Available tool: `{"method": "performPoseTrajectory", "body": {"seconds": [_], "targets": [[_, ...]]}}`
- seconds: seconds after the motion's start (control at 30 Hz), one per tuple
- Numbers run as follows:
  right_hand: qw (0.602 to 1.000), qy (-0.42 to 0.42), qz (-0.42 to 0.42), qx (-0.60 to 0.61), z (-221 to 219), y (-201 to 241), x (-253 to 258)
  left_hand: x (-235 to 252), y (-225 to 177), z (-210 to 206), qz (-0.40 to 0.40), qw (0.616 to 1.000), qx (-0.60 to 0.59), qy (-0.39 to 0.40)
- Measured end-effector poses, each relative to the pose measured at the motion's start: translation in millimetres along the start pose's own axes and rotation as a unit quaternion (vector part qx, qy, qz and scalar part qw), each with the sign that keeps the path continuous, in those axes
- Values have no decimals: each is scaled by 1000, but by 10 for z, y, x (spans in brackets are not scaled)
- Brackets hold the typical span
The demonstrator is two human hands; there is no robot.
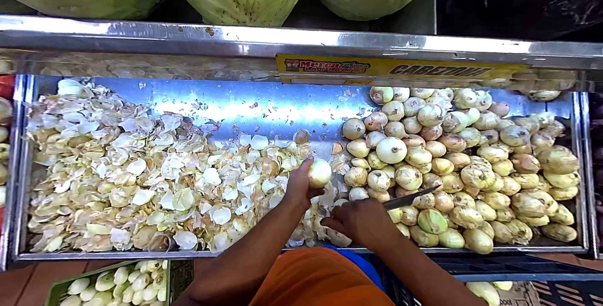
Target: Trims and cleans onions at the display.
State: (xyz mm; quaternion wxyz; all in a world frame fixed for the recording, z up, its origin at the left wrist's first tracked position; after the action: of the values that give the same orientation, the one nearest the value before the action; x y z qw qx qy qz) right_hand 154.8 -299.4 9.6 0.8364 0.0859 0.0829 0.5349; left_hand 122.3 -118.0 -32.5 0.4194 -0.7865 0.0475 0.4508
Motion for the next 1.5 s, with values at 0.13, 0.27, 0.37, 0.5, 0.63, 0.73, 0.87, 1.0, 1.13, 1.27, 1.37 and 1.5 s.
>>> {"method": "performPoseTrajectory", "body": {"seconds": [0.13, 0.27, 0.37, 0.5, 0.63, 0.73, 0.87, 1.0, 1.13, 1.27, 1.37, 1.5], "targets": [[983, 80, -123, 106, 255, -209, 56, -142, -167, 81, -24, 995, 73, 57], [978, 52, -163, 121, 407, -323, 129, -270, -214, 76, -71, 983, 149, 83], [982, 44, -152, 101, 365, -283, 200, -302, -167, 14, -88, 976, 180, 80], [994, -89, -55, 19, 159, -174, 159, -262, -116, -18, -62, 991, 113, 43], [998, -42, 43, 18, 11, -38, 47, -222, -135, -17, -21, 997, 43, 62], [990, 121, 10, 69, 34, 46, 27, -194, -229, 30, -5, 996, 42, 78], [987, 34, -73, 141, 262, -125, 76, -266, -315, 98, -8, 989, 95, 110], [989, -38, -102, 101, 425, -266, 202, -315, -331, 87, -25, 975, 168, 145], [994, -64, -55, 68, 332, -267, 199, -329, -319, 64, 6, 978, 133, 161], [995, -90, 42, 26, 97, -131, 108, -308, -328, 75, 33, 987, 51, 148], [997, 9, 80, 22, -3, -56, 16, -249, -312, 93, 31, 988, 32, 149], [975, 72, -60, 199, 252, -230, 22, -243, -361, 176, -53, 980, 105, 160]]}}
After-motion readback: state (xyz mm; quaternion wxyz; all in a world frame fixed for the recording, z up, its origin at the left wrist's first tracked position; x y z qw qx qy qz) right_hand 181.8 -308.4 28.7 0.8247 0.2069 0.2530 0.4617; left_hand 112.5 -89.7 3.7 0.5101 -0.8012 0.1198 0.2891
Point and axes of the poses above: each hand's wrist, its own x-axis towards the middle knuckle, its own z-axis out of the back of the hand, y = z × x, the point moved 1 cm from there along x, towards the middle knuckle, and after that the axes turned 6 degrees about x, right-handed, at the moved point
